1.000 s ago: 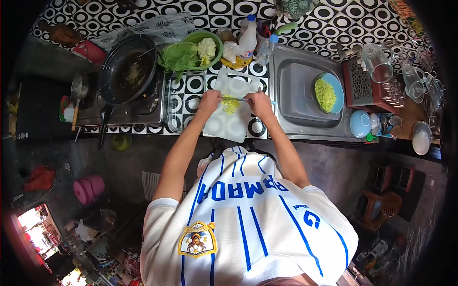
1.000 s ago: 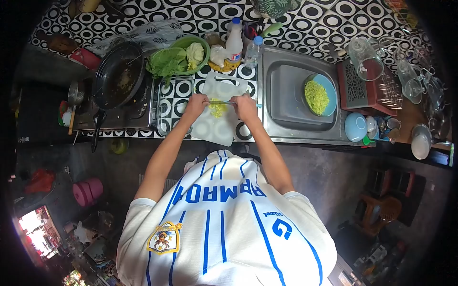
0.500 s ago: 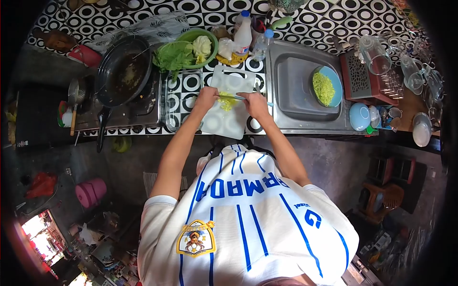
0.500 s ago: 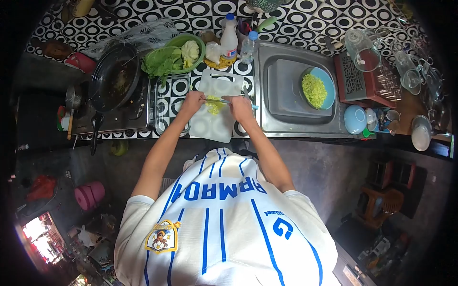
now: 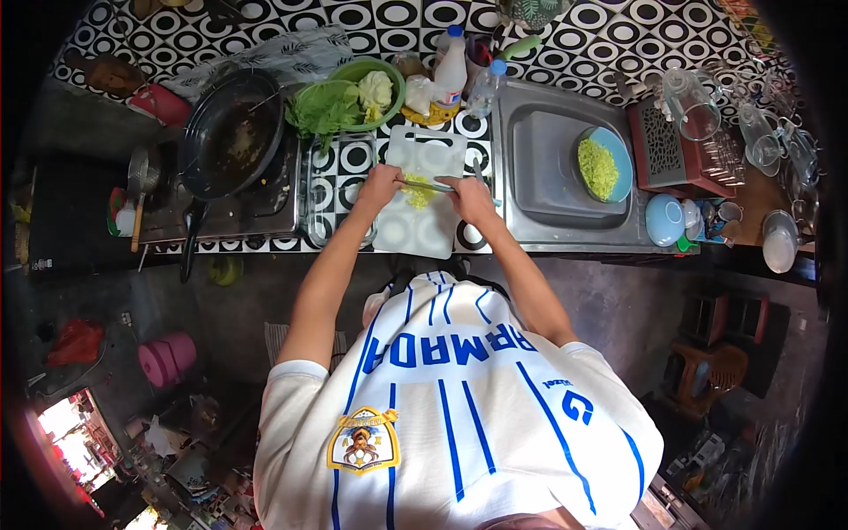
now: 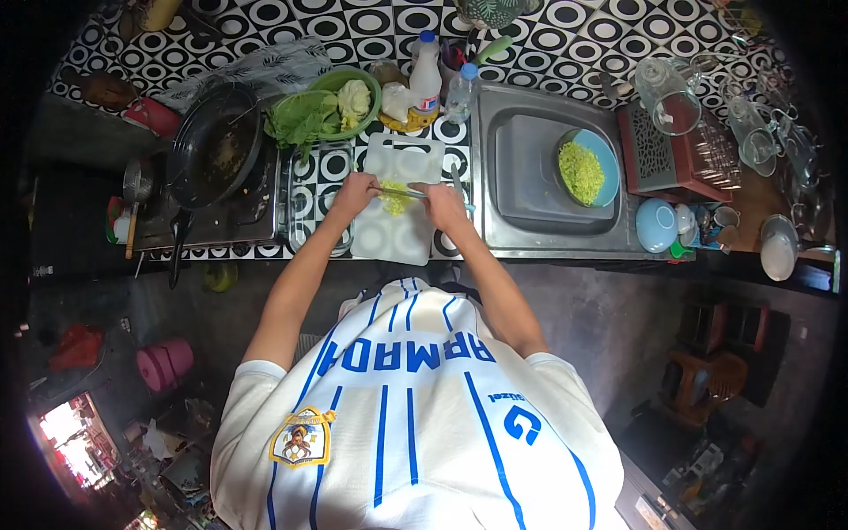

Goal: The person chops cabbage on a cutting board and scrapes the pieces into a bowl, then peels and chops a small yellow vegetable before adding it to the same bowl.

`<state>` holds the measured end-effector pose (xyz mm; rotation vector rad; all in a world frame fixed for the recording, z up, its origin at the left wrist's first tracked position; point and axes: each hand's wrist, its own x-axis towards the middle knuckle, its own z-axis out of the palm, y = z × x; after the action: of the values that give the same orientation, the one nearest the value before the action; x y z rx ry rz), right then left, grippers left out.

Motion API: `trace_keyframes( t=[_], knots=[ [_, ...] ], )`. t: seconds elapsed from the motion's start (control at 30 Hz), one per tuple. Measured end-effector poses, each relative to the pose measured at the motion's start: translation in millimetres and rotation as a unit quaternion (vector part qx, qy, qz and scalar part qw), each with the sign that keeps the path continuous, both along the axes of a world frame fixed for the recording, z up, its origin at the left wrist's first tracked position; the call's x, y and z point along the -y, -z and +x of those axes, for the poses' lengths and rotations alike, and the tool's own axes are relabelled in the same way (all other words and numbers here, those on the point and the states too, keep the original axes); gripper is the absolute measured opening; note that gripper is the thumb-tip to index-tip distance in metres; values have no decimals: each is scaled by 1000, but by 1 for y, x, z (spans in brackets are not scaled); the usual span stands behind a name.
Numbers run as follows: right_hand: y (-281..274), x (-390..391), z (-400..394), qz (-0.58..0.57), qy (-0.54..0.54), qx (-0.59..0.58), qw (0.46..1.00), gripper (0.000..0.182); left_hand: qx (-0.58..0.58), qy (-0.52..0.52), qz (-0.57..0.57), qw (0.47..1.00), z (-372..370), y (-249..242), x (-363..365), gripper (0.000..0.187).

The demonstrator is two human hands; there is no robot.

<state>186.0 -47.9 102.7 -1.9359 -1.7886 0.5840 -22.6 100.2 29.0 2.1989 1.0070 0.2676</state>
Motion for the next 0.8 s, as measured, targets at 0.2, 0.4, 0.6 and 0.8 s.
trace_keyframes(
  t=[0.2, 0.4, 0.6, 0.8],
  knots=[
    [29, 31, -13, 20, 10, -44, 999, 46, -48, 20, 13, 999, 4, -1, 3, 11],
    [39, 19, -6, 0, 12, -48, 999, 33, -35, 27, 2, 999, 4, -7, -10, 10],
    [29, 21, -12, -2, 11, -40, 999, 35, -53, 16, 23, 998, 2, -2, 0, 7],
    [34, 33, -18, -18, 43, -67, 997, 34, -74, 36, 26, 996, 5, 2, 0, 9]
  ],
)
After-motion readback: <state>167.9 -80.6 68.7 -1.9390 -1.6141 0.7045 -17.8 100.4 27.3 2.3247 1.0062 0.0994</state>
